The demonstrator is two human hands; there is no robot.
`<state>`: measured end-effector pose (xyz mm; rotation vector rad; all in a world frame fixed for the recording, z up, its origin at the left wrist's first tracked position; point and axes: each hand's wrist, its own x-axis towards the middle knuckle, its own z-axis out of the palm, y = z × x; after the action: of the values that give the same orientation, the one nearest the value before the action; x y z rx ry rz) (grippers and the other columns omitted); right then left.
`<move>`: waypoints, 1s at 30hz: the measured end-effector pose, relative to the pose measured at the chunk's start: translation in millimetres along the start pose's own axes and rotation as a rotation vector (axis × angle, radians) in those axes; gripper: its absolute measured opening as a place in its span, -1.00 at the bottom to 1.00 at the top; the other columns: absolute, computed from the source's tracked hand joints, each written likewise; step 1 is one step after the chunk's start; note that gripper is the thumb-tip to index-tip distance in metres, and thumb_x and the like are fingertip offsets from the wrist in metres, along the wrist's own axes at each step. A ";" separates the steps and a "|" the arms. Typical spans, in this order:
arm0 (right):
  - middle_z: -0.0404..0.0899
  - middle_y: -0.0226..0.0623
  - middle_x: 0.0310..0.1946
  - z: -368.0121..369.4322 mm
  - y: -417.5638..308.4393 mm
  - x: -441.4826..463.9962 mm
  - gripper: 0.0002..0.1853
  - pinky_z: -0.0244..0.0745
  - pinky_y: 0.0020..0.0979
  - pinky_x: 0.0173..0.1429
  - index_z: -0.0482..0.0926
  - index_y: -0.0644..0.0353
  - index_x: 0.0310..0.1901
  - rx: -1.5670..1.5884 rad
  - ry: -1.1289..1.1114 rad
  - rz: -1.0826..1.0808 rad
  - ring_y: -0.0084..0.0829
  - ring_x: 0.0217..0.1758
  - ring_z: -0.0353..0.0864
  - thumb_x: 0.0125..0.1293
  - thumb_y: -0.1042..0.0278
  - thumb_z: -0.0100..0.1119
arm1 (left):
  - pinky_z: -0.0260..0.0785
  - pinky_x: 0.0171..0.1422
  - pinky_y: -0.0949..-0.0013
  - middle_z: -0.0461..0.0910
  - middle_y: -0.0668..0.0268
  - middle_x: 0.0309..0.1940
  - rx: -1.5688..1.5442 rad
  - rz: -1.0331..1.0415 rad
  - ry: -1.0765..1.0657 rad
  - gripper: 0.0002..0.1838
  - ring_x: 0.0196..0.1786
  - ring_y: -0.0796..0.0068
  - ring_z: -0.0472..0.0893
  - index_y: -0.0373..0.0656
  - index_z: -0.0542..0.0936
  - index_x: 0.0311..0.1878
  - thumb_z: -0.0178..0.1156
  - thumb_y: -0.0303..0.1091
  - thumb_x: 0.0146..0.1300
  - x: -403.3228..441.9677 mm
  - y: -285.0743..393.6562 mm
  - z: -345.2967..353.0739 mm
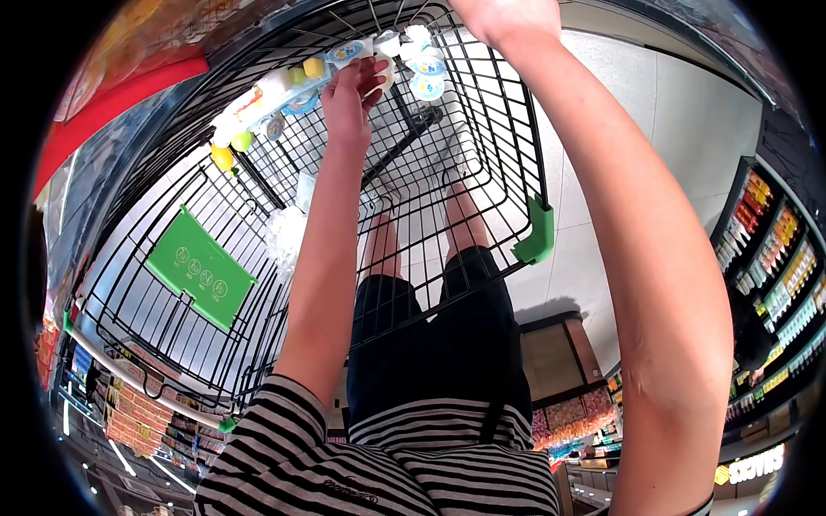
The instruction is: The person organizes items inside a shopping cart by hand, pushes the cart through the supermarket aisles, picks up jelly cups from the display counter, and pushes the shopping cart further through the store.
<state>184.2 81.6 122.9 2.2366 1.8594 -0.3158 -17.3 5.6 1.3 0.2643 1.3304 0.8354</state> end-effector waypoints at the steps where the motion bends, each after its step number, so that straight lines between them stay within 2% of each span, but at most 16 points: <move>1: 0.69 0.10 -0.31 -0.9 -0.6 0.0 -0.68 0.58 -0.08 0.00 0.70 0.23 -0.35 0.010 -0.014 0.015 0.04 -0.18 0.70 0.13 0.20 0.00 | 0.40 -0.19 0.47 0.74 0.31 -0.27 0.004 -0.014 -0.002 -0.83 -0.31 0.58 0.63 -0.21 0.63 -0.16 0.13 -0.33 0.37 -1.2 1.0 -0.3; 3: 0.69 0.10 -0.30 -3.4 -1.9 0.1 -0.67 0.58 -0.09 0.01 0.69 0.23 -0.35 0.032 -0.040 0.045 0.04 -0.18 0.70 0.13 0.18 0.00 | 0.39 -0.27 0.50 0.73 0.29 -0.34 0.013 -0.040 -0.008 -0.84 -0.36 0.58 0.62 -0.23 0.61 -0.24 0.15 -0.34 0.36 -2.3 2.4 -1.5; 6: 0.69 0.10 -0.30 -5.1 -2.6 0.5 -0.66 0.58 -0.09 0.01 0.69 0.24 -0.35 0.035 -0.061 0.076 0.04 -0.17 0.70 0.14 0.17 0.01 | 0.40 -0.25 0.50 0.67 0.39 -0.38 0.259 -0.092 0.007 -0.74 -0.32 0.57 0.66 -0.15 0.57 -0.19 0.28 -0.14 0.31 2.6 -11.1 -15.4; 9: 0.69 0.10 -0.30 -8.5 -2.9 -3.9 -0.66 0.58 -0.09 0.01 0.69 0.23 -0.34 0.055 -0.042 0.063 0.04 -0.17 0.70 0.15 0.17 0.00 | 0.38 -0.38 0.54 0.62 0.37 -0.44 0.331 -0.122 0.143 -0.63 -0.40 0.55 0.67 -0.17 0.51 -0.20 0.41 -0.11 0.20 3.6 -23.2 -17.3; 12: 0.69 0.08 -0.30 -5.4 -2.5 -0.8 -0.68 0.58 -0.08 0.00 0.69 0.20 -0.32 0.042 -0.033 0.044 0.05 -0.18 0.70 0.15 0.18 -0.01 | 0.36 -0.44 0.58 0.64 0.30 -0.41 0.238 -0.109 0.198 -0.54 -0.42 0.54 0.67 -0.22 0.49 -0.16 0.48 -0.10 0.14 8.4 -31.0 -12.2; 15: 0.69 0.06 -0.31 -4.8 -5.0 -1.6 -0.70 0.58 -0.05 -0.02 0.67 0.17 -0.30 0.045 0.048 -0.019 0.05 -0.19 0.70 0.15 0.20 -0.03 | 0.36 -0.43 0.59 0.67 0.27 -0.38 0.232 -0.072 0.183 -0.55 -0.43 0.55 0.67 -0.22 0.48 -0.16 0.47 -0.11 0.16 18.5 -38.8 -6.1; 16: 0.69 0.05 -0.32 -7.0 -4.2 -1.0 -0.71 0.58 -0.04 -0.04 0.65 0.16 -0.30 0.026 -0.017 -0.007 0.05 -0.20 0.70 0.16 0.20 -0.03 | 0.37 -0.43 0.58 0.70 0.23 -0.38 0.226 -0.012 0.192 -0.59 -0.43 0.56 0.66 -0.23 0.50 -0.17 0.46 -0.15 0.16 20.2 -42.5 -2.1; 19: 0.69 0.06 -0.32 -12.4 -5.3 -5.6 -0.70 0.58 -0.04 -0.04 0.65 0.16 -0.28 0.020 -0.029 -0.016 0.04 -0.21 0.70 0.18 0.20 -0.04 | 0.36 -0.45 0.58 0.71 0.21 -0.41 0.270 0.074 0.179 -0.70 -0.43 0.57 0.66 -0.26 0.53 -0.23 0.40 -0.25 0.20 22.0 -46.3 -2.2; 22: 0.69 0.06 -0.31 -7.9 -4.6 -0.9 -0.70 0.58 -0.04 -0.04 0.66 0.16 -0.27 0.003 -0.026 0.000 0.04 -0.21 0.71 0.19 0.20 -0.04 | 0.37 -0.41 0.57 0.72 0.21 -0.44 0.345 0.083 0.088 -0.80 -0.43 0.57 0.66 -0.26 0.56 -0.32 0.30 -0.31 0.25 13.1 -46.8 -7.6; 25: 0.69 0.06 -0.31 -5.8 -2.4 -0.5 -0.69 0.59 -0.04 -0.03 0.66 0.16 -0.26 -0.026 -0.062 -0.004 0.04 -0.20 0.71 0.19 0.20 -0.04 | 0.39 -0.33 0.56 0.72 0.23 -0.44 0.435 0.109 0.007 -0.82 -0.45 0.59 0.64 -0.27 0.58 -0.33 0.21 -0.33 0.31 1.8 -47.3 -9.8; 28: 0.69 0.06 -0.30 -8.1 -4.7 -2.7 -0.70 0.59 -0.04 -0.02 0.67 0.15 -0.26 0.014 -0.023 0.009 0.04 -0.19 0.70 0.19 0.21 -0.04 | 0.40 -0.25 0.54 0.73 0.27 -0.41 0.403 0.081 -0.061 -0.80 -0.42 0.62 0.62 -0.27 0.60 -0.28 0.17 -0.30 0.35 -6.9 -42.3 -1.4; 30: 0.69 0.06 -0.29 -7.6 -4.9 -2.3 -0.70 0.59 -0.05 -0.01 0.67 0.14 -0.26 0.026 -0.030 0.018 0.05 -0.19 0.70 0.19 0.21 -0.04 | 0.40 -0.21 0.53 0.74 0.27 -0.36 0.276 0.107 -0.110 -0.79 -0.37 0.63 0.61 -0.27 0.61 -0.23 0.16 -0.29 0.36 -3.0 -37.7 8.3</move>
<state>179.2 82.6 130.6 2.2520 1.8289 -0.3704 4.7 -20.1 -17.5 0.5945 1.3354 0.7148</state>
